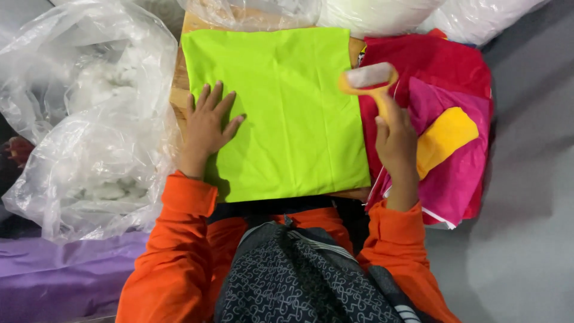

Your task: Cleaning a fabric pouch with a lint roller and then stuffing it with fiberfill material.

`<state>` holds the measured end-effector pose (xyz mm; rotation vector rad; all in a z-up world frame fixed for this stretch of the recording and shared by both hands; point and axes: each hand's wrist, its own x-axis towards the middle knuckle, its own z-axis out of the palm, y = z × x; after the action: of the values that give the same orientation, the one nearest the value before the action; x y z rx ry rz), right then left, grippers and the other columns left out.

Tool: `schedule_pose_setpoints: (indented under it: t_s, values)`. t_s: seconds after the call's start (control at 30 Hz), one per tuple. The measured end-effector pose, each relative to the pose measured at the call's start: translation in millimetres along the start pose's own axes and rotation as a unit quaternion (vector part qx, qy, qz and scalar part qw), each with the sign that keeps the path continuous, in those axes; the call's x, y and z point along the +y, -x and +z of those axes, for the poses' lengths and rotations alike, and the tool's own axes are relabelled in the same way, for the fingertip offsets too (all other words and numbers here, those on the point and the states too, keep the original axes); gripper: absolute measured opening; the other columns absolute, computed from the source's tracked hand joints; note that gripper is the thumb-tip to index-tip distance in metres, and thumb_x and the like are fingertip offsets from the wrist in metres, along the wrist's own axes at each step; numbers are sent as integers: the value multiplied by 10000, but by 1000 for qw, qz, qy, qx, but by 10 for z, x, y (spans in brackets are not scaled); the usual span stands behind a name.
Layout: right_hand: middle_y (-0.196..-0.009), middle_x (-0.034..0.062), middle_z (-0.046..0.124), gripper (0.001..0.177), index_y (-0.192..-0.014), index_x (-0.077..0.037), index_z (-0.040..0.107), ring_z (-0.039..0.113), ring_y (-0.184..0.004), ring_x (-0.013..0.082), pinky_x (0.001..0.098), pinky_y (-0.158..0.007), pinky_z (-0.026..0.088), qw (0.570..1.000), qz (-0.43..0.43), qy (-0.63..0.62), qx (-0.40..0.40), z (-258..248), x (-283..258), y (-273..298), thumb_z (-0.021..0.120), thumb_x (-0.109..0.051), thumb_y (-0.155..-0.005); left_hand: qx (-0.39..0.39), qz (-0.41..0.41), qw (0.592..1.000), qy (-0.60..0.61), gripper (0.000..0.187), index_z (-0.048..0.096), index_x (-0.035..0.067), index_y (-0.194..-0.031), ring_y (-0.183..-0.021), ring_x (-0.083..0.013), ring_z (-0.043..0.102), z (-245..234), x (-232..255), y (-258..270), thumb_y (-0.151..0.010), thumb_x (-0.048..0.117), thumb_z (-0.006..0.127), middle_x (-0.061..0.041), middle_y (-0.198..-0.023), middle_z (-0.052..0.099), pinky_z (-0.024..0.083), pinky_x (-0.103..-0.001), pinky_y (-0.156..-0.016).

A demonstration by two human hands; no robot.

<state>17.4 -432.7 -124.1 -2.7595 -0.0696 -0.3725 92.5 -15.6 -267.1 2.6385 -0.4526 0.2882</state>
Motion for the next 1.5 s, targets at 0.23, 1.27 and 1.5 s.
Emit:
schedule_pose_setpoints:
  t_s: [0.23,1.27,1.5]
  values:
    - [-882,37,620,379,-1448,-356,620,719,-794,332,464,-665,612,990,-72,19,-118,650,-818,-50,529,-357,-1080,102,-83,991,4,470,682,112,-1420,-1432,-440,413,-180,-225,48,-1010,342,667,-189,-1554,501,338,-604,-1120]
    - [-1069,117,748,399,-1389,-193,659,696,-826,312,456,-637,512,965,-86,10,-248,-201,-1038,552,639,-271,-998,166,-76,980,80,370,681,20,-1343,-1381,-424,429,-141,-270,-37,-990,12,569,-211,-1456,571,377,-551,-1098]
    - [-1094,172,738,329,-1307,-132,652,694,-902,438,544,-696,505,971,-125,-72,-192,788,-1901,-570,632,-181,-982,182,-76,974,112,341,666,-1,-1329,-1367,-439,452,-213,-226,-53,-1015,5,533,-225,-1425,597,392,-554,-1112]
